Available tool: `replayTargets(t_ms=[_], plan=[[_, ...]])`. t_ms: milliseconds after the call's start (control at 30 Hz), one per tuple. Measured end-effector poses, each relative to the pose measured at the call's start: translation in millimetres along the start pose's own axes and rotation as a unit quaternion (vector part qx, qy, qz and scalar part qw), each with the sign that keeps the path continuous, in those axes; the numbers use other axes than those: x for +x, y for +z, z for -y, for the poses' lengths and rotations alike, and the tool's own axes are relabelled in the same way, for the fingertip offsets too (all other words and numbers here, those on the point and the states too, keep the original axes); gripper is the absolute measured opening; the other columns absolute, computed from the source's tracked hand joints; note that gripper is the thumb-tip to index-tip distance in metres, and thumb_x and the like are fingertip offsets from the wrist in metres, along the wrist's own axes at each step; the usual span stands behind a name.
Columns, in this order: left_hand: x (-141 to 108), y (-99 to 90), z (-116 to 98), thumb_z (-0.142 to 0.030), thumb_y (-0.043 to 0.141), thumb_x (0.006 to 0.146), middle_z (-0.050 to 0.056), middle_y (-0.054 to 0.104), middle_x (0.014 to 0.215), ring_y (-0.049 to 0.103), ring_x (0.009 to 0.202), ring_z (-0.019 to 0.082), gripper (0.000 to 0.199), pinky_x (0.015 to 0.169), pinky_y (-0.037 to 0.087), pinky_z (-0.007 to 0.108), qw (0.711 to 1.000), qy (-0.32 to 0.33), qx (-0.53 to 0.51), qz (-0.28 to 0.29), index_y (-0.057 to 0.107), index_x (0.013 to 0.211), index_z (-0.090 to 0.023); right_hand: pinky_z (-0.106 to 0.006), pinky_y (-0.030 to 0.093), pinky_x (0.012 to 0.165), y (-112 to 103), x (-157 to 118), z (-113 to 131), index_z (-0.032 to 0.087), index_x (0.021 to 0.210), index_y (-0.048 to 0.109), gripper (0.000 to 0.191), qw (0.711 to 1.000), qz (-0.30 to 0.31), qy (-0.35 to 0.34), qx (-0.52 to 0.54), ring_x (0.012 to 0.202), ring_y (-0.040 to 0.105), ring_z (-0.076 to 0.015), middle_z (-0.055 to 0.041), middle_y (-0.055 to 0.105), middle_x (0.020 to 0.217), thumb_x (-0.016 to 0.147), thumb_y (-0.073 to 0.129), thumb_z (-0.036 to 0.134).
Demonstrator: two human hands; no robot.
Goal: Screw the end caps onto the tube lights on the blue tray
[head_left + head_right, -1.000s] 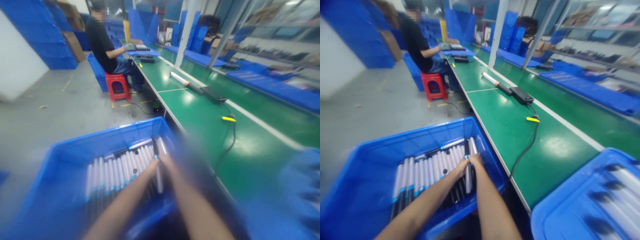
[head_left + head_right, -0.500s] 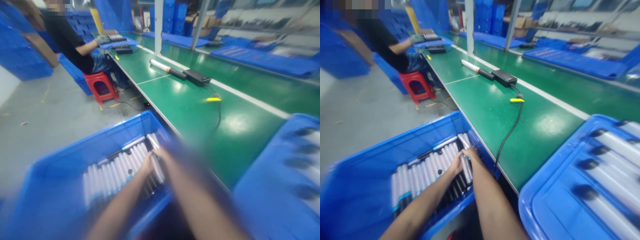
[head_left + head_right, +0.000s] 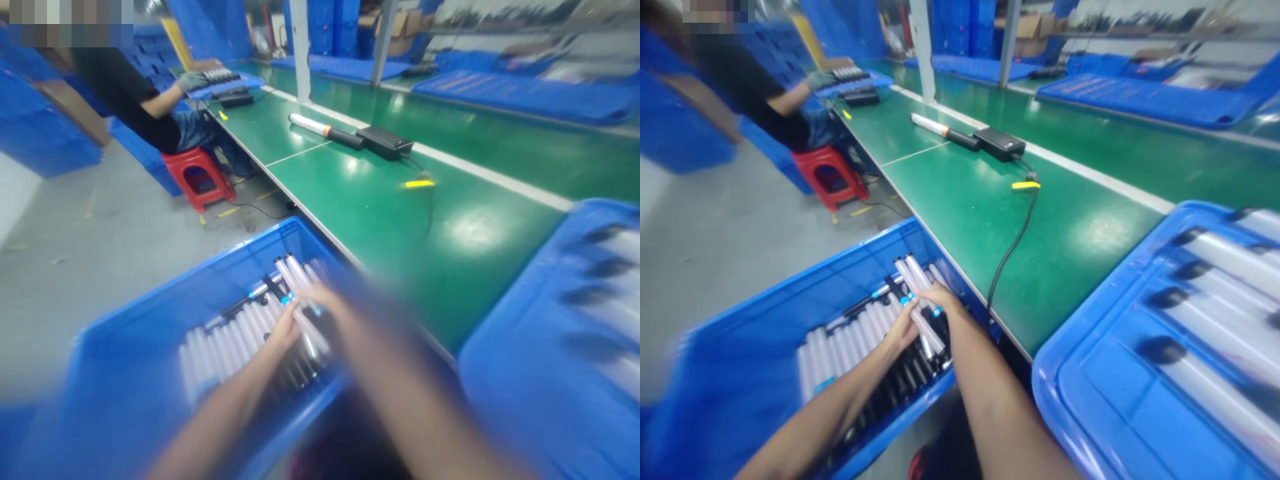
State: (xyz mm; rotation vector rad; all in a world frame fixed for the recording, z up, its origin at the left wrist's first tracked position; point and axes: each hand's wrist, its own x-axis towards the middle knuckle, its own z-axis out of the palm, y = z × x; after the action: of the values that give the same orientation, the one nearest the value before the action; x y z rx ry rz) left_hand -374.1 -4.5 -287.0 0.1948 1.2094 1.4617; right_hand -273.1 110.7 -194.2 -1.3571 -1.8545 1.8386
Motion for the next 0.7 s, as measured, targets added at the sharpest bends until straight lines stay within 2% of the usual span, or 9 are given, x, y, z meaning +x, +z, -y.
replayTargets(t_ms=[100,200,300,400,467,533,633,700], plan=[[-20,3.8,-12,-0.032,0.084,0.078,0.013,0.076,0.124,0.072,0.118,0.031,0.054,0.109,0.057,0.047,0.998,0.047,0.035,-0.013,0.066,0.127,-0.016,-0.045,0.062,0.098,6,-10,8,0.017,0.129,0.066,0.036,0.999,0.03,-0.02,0.04,0.114,0.069,-0.0234,-0.0097,0.068,0.13,0.101,0.068,0.041],[-33,11.6,-32,-0.028,0.086,0.072,0.011,0.073,0.135,0.067,0.131,0.029,0.071,0.115,0.052,0.043,0.989,0.124,0.069,-0.038,0.059,0.138,-0.02,-0.047,0.061,0.103,18,-17,23,0.017,0.128,0.067,0.036,0.995,0.05,-0.056,0.066,0.118,0.07,-0.0238,-0.0106,0.07,0.132,0.1,0.07,0.039],[-46,13.1,-65,-0.026,0.087,0.069,0.009,0.066,0.146,0.06,0.14,0.027,0.085,0.12,0.047,0.039,0.971,0.202,0.11,-0.062,0.051,0.146,-0.024,-0.045,0.056,0.112,30,-21,44,0.015,0.136,0.065,0.045,0.989,0.06,-0.107,0.084,0.128,0.069,-0.026,-0.0127,0.072,0.137,0.095,0.075,0.031],[-65,9.3,-105,-0.023,0.09,0.063,0.01,0.064,0.148,0.061,0.138,0.029,0.096,0.121,0.046,0.041,0.952,0.252,0.158,-0.073,0.048,0.149,-0.023,-0.036,0.053,0.115,40,-27,69,0.017,0.149,0.055,0.061,0.975,0.079,-0.179,0.109,0.133,0.068,-0.0222,-0.0114,0.069,0.145,0.093,0.075,0.028],[-79,8.7,-130,-0.024,0.09,0.062,0.012,0.067,0.143,0.063,0.135,0.032,0.094,0.12,0.047,0.045,0.941,0.27,0.191,-0.073,0.051,0.147,-0.019,-0.031,0.052,0.116,45,-33,87,0.017,0.154,0.048,0.066,0.962,0.088,-0.228,0.122,0.134,0.067,-0.0185,-0.0098,0.066,0.149,0.094,0.072,0.028],[-94,12.0,-149,-0.026,0.09,0.065,0.013,0.071,0.136,0.064,0.132,0.034,0.087,0.117,0.049,0.048,0.931,0.283,0.218,-0.071,0.054,0.144,-0.016,-0.027,0.052,0.114,48,-42,105,0.017,0.153,0.049,0.064,0.953,0.09,-0.263,0.122,0.133,0.067,-0.0163,-0.0088,0.066,0.149,0.094,0.072,0.028],[-112,22.3,-167,-0.029,0.087,0.069,0.013,0.074,0.129,0.066,0.13,0.034,0.081,0.116,0.051,0.05,0.918,0.308,0.241,-0.07,0.057,0.143,-0.014,-0.024,0.054,0.11,48,-59,128,0.018,0.146,0.054,0.057,0.944,0.096,-0.296,0.106,0.128,0.07,-0.0153,-0.0082,0.069,0.145,0.093,0.073,0.025],[-121,29.7,-177,-0.03,0.088,0.068,0.013,0.075,0.126,0.068,0.127,0.033,0.08,0.115,0.052,0.05,0.908,0.329,0.247,-0.075,0.059,0.141,-0.015,-0.023,0.053,0.109,46,-71,142,0.014,0.145,0.053,0.054,0.939,0.098,-0.318,0.088,0.128,0.069,-0.0147,-0.0099,0.07,0.143,0.095,0.07,0.023]])
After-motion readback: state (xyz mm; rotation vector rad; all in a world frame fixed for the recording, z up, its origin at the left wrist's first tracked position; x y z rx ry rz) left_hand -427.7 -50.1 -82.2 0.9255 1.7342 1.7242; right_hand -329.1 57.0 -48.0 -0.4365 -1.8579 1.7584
